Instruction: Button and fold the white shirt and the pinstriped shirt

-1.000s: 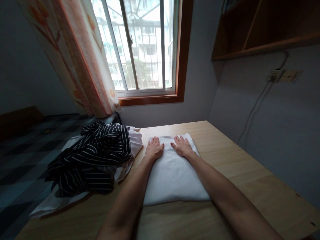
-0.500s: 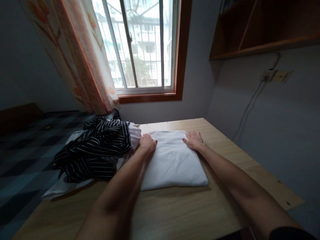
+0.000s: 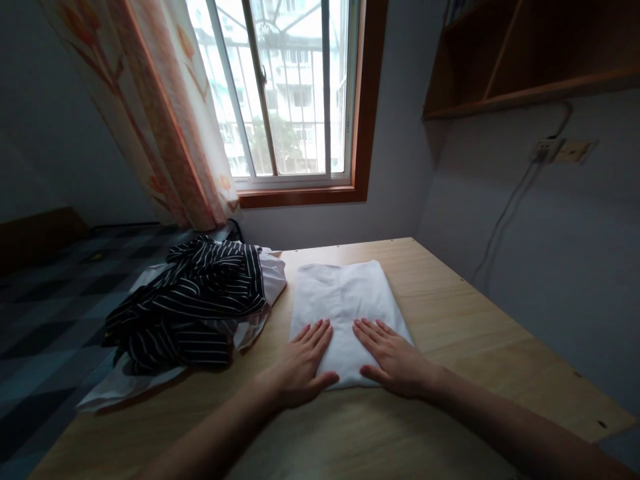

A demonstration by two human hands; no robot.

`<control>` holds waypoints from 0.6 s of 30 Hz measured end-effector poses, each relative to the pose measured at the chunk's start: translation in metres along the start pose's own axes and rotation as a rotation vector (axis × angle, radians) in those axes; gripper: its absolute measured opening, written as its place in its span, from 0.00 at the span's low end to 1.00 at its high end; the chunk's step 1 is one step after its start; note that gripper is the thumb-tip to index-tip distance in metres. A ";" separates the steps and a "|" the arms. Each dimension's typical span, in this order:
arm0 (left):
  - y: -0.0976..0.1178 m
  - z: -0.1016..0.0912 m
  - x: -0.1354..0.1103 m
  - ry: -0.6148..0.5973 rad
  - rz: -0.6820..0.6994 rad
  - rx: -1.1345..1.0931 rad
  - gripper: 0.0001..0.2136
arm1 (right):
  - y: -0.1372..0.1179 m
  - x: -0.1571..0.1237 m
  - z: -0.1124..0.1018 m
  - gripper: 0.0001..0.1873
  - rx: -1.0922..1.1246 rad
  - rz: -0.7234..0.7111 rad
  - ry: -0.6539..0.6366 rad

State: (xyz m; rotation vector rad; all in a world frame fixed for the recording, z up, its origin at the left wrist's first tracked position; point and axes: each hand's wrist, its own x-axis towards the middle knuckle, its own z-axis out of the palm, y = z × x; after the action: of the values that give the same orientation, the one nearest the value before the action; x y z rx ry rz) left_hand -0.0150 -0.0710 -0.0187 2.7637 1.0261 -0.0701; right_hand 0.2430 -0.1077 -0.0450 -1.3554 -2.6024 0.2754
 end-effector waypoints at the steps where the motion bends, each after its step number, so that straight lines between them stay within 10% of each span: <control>1: -0.003 -0.001 -0.003 0.003 -0.001 -0.004 0.40 | 0.004 -0.004 0.000 0.41 0.000 0.003 0.009; 18: -0.020 0.001 -0.028 -0.012 -0.082 -0.031 0.43 | 0.024 -0.067 0.008 0.29 -0.065 0.109 0.139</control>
State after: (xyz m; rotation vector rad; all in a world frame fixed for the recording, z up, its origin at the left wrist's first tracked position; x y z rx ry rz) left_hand -0.0496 -0.0747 -0.0201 2.6901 1.1278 -0.0814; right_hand 0.2975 -0.1498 -0.0645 -1.4846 -2.4483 0.1094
